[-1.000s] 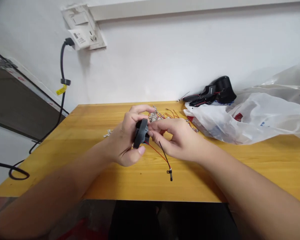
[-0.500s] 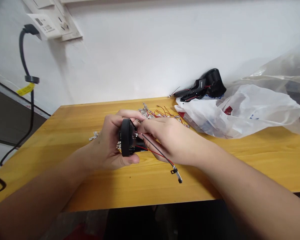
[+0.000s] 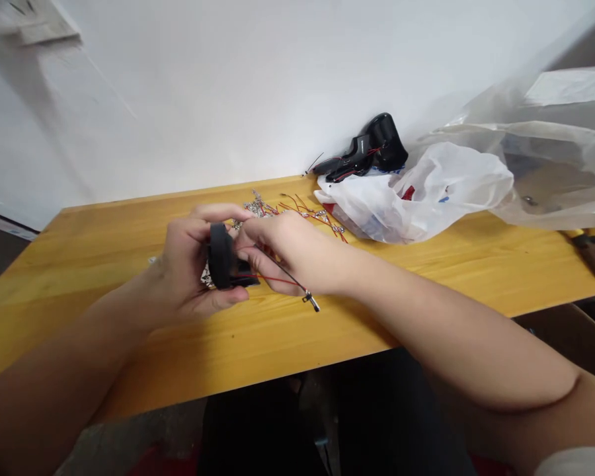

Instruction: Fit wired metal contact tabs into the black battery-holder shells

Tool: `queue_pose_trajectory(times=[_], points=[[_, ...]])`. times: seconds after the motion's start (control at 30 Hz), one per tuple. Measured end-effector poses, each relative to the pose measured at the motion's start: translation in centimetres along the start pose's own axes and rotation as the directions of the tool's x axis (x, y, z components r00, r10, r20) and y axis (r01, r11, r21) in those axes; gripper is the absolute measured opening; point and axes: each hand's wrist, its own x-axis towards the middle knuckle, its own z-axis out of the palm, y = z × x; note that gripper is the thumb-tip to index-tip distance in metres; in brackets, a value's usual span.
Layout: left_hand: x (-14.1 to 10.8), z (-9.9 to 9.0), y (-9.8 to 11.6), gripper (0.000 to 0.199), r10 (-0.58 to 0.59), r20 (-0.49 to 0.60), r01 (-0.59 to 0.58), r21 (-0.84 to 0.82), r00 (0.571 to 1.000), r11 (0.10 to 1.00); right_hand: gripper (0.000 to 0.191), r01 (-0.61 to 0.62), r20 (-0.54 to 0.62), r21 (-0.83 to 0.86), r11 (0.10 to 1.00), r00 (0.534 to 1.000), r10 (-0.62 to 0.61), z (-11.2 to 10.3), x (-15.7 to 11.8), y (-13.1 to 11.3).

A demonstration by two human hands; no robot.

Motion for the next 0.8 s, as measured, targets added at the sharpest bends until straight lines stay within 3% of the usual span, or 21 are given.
queue_pose_trajectory(times=[0.13,0.23,0.4,0.6,0.7,0.8], points=[[0.1,0.1,-0.2,0.077,0.002,0.003,-0.002,0.039,1.0,0.999,0.016,0.058,0.012,0.156,0.986,0.998,-0.061,0.1,0.1,1.1],[0.2,0.3,-0.3,0.076,-0.008,-0.017,0.009,0.073,1.0,0.997,0.02,0.147,-0.007,0.164,0.975,0.989,-0.148,0.3,0.4,1.9],[0.1,0.2,-0.1,0.079,0.011,-0.014,-0.009,0.121,1.0,0.993,0.031,0.174,0.003,0.183,0.968,0.984,-0.177,0.5,0.7,2.4],[0.3,-0.5,1.8,0.064,-0.075,0.05,0.065,0.184,0.996,0.981,0.024,0.08,0.011,0.064,0.995,0.997,-0.081,0.0,0.8,1.7],[0.5,-0.6,2.0,0.059,0.001,0.044,-0.008,0.149,0.999,0.989,0.014,0.089,-0.07,-0.035,0.995,0.993,-0.092,-0.2,0.8,1.5],[0.5,-0.1,1.6,0.06,0.084,-0.025,-0.083,0.047,0.996,0.995,0.032,0.132,-0.111,-0.057,0.99,0.984,-0.137,-0.4,0.7,1.5]])
